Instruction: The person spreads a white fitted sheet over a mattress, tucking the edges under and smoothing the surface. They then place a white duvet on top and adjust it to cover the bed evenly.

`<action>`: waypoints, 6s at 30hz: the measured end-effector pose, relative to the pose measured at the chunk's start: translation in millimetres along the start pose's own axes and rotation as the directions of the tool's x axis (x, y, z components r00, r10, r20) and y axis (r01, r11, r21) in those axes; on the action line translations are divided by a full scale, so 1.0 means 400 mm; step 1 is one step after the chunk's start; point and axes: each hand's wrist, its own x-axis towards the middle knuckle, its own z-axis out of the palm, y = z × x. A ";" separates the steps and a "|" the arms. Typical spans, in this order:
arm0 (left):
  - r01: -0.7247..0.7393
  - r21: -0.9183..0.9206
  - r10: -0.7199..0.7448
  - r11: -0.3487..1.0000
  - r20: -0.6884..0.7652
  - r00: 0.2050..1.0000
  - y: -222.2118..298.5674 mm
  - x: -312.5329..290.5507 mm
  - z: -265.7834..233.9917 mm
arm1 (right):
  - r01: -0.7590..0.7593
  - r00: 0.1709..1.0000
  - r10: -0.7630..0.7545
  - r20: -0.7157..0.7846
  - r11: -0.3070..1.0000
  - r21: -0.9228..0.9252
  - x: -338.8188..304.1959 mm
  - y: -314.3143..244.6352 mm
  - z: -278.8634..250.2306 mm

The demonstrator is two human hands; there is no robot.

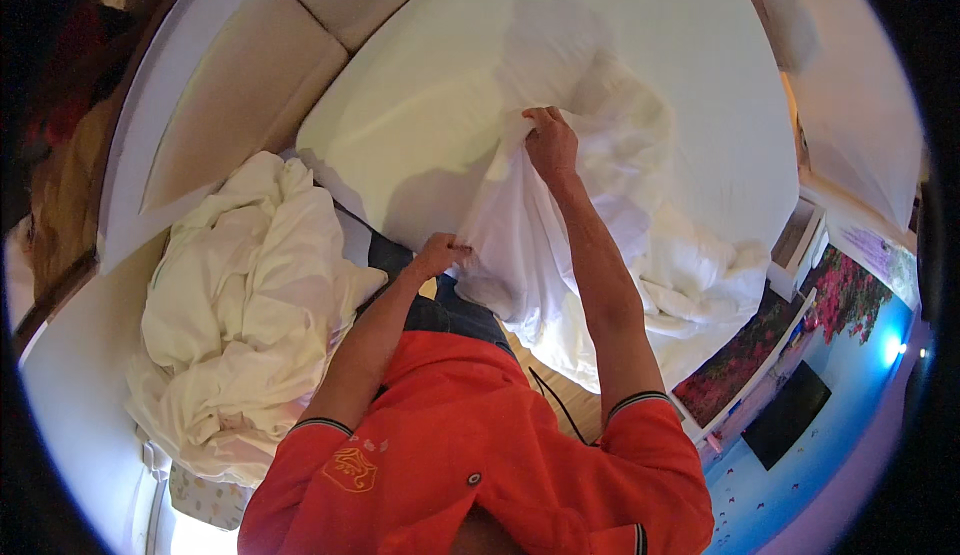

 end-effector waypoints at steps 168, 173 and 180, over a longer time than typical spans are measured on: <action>0.175 0.922 0.627 0.344 -0.365 0.688 0.842 0.627 -0.315 | -0.264 0.902 0.338 0.269 0.924 -0.276 0.519 0.224 0.232; 0.200 0.938 0.527 0.285 -0.327 0.784 0.824 0.627 -0.385 | -0.266 0.935 0.306 0.178 0.939 -0.220 0.557 0.223 0.282; 0.156 0.933 0.547 0.325 -0.320 0.773 0.873 0.576 -0.401 | -0.297 0.906 0.360 0.223 0.916 -0.271 0.576 0.198 0.264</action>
